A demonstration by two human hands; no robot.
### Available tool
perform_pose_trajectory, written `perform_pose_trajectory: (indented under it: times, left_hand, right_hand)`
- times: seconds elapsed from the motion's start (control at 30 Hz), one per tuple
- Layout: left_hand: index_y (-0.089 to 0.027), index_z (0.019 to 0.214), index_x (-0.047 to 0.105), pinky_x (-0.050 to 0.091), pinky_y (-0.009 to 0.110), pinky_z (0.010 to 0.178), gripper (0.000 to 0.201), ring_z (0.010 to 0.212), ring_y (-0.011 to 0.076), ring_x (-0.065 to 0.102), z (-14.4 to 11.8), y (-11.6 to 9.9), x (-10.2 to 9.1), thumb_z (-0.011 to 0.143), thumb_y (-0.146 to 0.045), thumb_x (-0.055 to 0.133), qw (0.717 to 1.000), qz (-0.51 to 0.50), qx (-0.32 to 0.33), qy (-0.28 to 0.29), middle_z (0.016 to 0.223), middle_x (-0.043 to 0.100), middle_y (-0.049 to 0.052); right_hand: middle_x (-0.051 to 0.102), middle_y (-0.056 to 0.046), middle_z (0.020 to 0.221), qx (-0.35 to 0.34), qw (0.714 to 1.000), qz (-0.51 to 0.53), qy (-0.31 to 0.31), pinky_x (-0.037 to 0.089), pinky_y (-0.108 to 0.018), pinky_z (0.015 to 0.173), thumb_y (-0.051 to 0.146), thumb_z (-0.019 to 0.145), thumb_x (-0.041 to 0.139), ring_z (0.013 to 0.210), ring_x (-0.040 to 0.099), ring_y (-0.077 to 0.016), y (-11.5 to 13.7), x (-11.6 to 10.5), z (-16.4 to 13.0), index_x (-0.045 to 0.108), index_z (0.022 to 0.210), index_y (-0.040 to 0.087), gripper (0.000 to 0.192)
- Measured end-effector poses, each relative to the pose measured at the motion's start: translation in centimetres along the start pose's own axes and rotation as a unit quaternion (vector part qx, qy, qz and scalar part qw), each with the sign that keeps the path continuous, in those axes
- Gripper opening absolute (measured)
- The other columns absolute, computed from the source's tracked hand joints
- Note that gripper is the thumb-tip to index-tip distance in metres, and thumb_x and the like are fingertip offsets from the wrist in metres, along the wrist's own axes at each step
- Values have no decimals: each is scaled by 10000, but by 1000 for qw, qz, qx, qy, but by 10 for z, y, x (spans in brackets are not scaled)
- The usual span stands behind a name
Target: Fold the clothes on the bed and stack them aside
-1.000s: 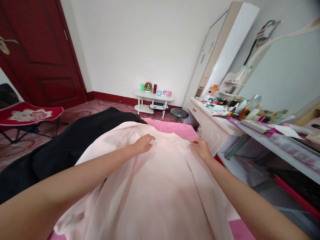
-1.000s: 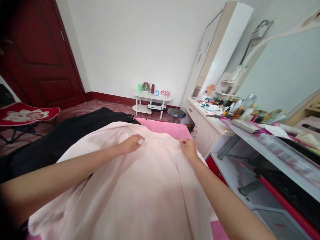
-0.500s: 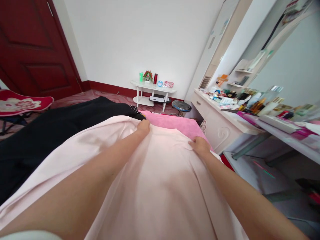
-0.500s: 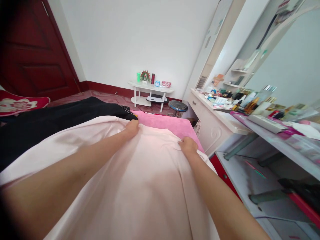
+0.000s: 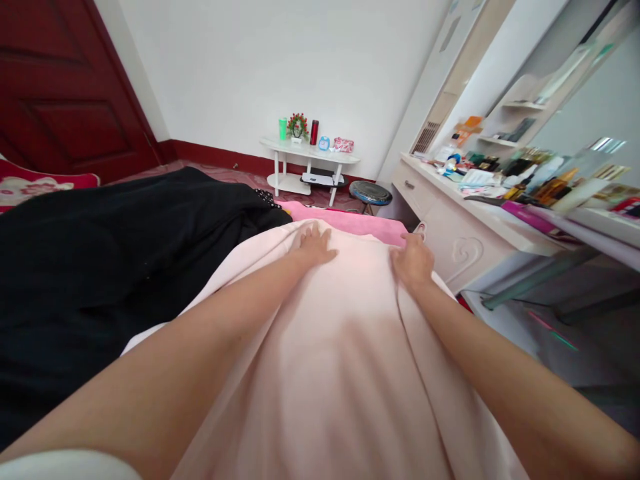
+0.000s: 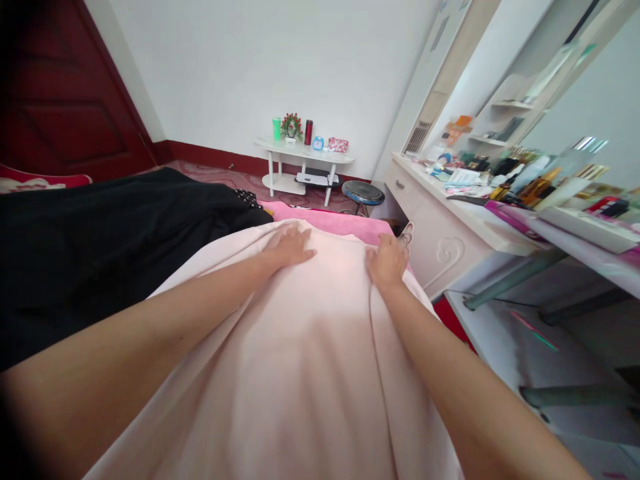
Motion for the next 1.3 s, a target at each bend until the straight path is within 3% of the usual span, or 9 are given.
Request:
perform_pose_trajectory:
  times: [0.1, 0.17, 0.27, 0.43, 0.57, 0.7, 0.93, 1.1, 1.3]
  left_hand:
    - [-250, 1449, 267, 65, 634, 1071, 675, 1412, 363, 77, -16, -5, 22, 870, -588, 343, 998, 42, 32, 39, 1555, 116, 122]
    - [-227, 1474, 206, 53, 653, 1061, 684, 1418, 351, 41, -29, -7, 27, 890, -579, 258, 993, 76, 46, 73, 1558, 80, 126]
    - [-202, 1482, 184, 74, 601, 1092, 691, 1424, 325, 31, -58, -10, 24, 897, -568, 227, 988, 103, 60, 102, 1559, 63, 120]
    - [-155, 1467, 245, 108, 488, 1131, 641, 1424, 292, 86, -121, -17, 12, 922, -491, 226, 989, 107, 78, 69, 1549, 128, 132]
    - [-133, 1460, 260, 135, 498, 1123, 642, 1416, 313, 121, -173, -23, 11, 916, -473, 277, 990, 106, 74, 53, 1542, 149, 147]
    - [-156, 1457, 275, 176, 486, 1112, 668, 1419, 321, 94, -226, -24, 0, 903, -527, 311, 992, 92, 86, 24, 1542, 163, 138]
    - [-132, 1440, 312, 158, 352, 1134, 645, 1420, 244, 148, -299, 16, -23, 918, -512, 301, 992, 97, 82, 13, 1543, 169, 113]
    - [-136, 1436, 323, 159, 416, 1135, 646, 1424, 280, 95, -357, 18, -27, 914, -517, 328, 989, 94, 111, 34, 1538, 172, 130]
    - [-203, 1411, 375, 253, 387, 1127, 533, 1379, 236, 275, -432, 15, -54, 917, -398, 407, 975, 34, 211, 59, 1506, 296, 92]
  right_hand:
    - [370, -142, 1455, -154, 980, 19, 124, 275, -457, 1065, 480, 903, 359, 1327, 331, -275, 50, 34, -42, 311, 1419, 161, 608]
    - [234, -86, 1531, -179, 962, 2, 206, 224, -482, 1095, 551, 922, 242, 1393, 209, -259, 57, 57, -68, 252, 1454, 221, 626]
    - [121, -50, 1563, -134, 961, -25, 240, 168, -521, 1108, 591, 920, 152, 1423, 101, -255, 45, 71, -81, 217, 1468, 268, 639]
    - [54, -60, 1569, -21, 959, -34, 281, 138, -622, 1067, 574, 918, 172, 1423, 46, -305, 39, 71, -91, 163, 1483, 280, 637]
    - [65, -99, 1564, 61, 964, -49, 255, 130, -655, 1040, 509, 930, 174, 1414, 39, -345, 51, 47, -129, 173, 1485, 241, 616]
    - [89, -94, 1562, 58, 970, -45, 231, 149, -579, 1074, 504, 932, 203, 1412, 53, -347, 54, 23, -176, 180, 1487, 231, 619]
    - [227, -125, 1528, 32, 974, -87, 205, 130, -430, 1121, 524, 924, 266, 1404, 165, -304, 10, -20, -211, 286, 1458, 171, 641]
    - [243, -139, 1521, -21, 973, -111, 201, 154, -463, 1109, 448, 938, 294, 1395, 205, -303, 21, -40, -244, 319, 1446, 173, 578]
    - [210, -140, 1531, -161, 963, -33, 213, 218, -431, 1116, 399, 922, 375, 1402, 208, -270, 36, -93, -320, 409, 1402, 179, 530]
Point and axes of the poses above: each hand's wrist, its own z-axis towards the middle knuckle, its own x-axis out of the palm, y = z × x, the point moved 10 cm from there along z, towards the middle knuckle
